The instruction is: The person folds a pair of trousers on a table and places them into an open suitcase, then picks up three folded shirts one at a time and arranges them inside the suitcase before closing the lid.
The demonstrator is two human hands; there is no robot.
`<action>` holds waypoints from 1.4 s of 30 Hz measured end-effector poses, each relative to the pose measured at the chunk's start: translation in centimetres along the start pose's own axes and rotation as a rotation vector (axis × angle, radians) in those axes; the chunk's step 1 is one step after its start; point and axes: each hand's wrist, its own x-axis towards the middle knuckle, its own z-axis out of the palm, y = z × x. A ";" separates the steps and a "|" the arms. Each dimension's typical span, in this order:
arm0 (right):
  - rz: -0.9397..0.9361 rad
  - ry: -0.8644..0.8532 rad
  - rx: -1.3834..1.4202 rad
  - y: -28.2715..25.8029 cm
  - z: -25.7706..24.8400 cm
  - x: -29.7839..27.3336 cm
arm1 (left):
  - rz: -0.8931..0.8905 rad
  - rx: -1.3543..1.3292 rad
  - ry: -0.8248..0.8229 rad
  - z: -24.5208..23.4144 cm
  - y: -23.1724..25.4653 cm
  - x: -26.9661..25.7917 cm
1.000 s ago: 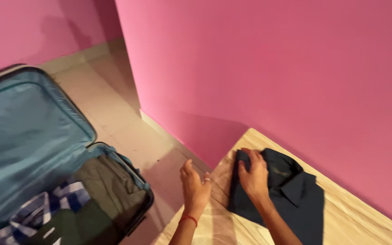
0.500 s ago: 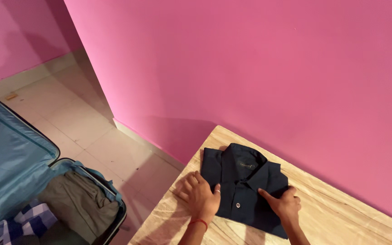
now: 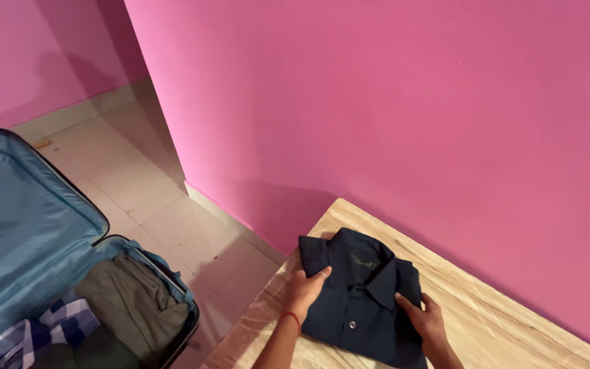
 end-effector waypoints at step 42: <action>-0.414 0.348 -0.378 -3.3 3.9 -9.7 | 0.213 0.085 0.234 1.8 0.8 -9.7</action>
